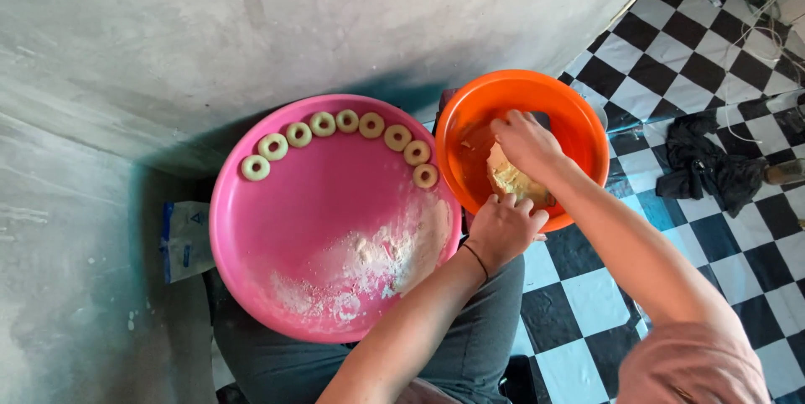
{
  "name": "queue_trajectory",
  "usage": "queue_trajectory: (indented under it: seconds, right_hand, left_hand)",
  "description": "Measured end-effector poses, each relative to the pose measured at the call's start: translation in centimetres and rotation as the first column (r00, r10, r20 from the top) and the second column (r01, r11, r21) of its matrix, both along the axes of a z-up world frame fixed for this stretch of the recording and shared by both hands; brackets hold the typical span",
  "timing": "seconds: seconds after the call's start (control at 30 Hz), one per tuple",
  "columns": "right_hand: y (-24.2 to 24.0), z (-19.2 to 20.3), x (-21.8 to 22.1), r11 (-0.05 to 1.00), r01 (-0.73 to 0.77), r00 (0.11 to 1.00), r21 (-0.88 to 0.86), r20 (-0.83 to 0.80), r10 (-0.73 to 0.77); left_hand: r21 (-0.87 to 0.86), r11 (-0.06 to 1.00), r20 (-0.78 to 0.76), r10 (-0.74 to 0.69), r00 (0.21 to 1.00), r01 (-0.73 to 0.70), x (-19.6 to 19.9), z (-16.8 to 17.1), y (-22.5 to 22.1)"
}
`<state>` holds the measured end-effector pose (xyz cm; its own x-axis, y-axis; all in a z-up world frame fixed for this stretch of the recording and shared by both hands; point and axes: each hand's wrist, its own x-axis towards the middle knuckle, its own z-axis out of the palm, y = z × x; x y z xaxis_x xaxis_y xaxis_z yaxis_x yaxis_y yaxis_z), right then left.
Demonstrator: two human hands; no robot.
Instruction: A person is manually forming donuts from dough, rolling them into balls and then shaping them into rings on a tray.
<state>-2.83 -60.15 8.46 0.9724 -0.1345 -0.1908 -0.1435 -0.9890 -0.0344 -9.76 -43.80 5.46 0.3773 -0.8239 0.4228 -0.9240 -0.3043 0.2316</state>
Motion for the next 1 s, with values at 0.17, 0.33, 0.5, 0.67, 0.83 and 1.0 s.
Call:
queue_trajectory:
  seconds: [0.17,0.33,0.5,0.67,0.83,1.0]
  right_hand:
    - [-0.6,0.8,-2.6,0.991,0.07,0.991,0.111,0.104,-0.081]
    - [-3.3,1.2,-2.7,0.985,0.015,0.991,0.171,0.132,-0.038]
    - [-1.2,10.0,-2.5,0.942,0.184,0.976,0.281,0.057,-0.208]
    - [-1.3,12.6,-3.9,0.907,0.243,0.947,0.343,0.118,-0.298]
    - [3.4,19.2,-4.7,0.588,0.013,0.816,0.808,0.332,-0.474]
    - [8.0,16.6,-5.3,0.268,-0.112,0.746,0.957,0.259,-0.613]
  left_hand:
    - [0.05,0.999,0.008,0.004,1.0,-0.004,-0.1,-0.4,-0.8]
    - [-0.013,1.0,0.006,0.02,1.0,-0.02,-0.7,-2.1,-1.1]
    - [0.079,0.997,-0.088,-0.02,0.996,0.027,0.0,-1.7,-1.2]
    - [0.049,0.999,-0.058,-0.016,0.998,0.019,0.3,-2.9,-1.7]
    - [0.227,0.954,-0.173,-0.159,0.972,0.196,2.1,2.8,0.3]
    - [-0.41,0.908,-0.103,-0.135,0.985,0.082,1.0,4.1,4.4]
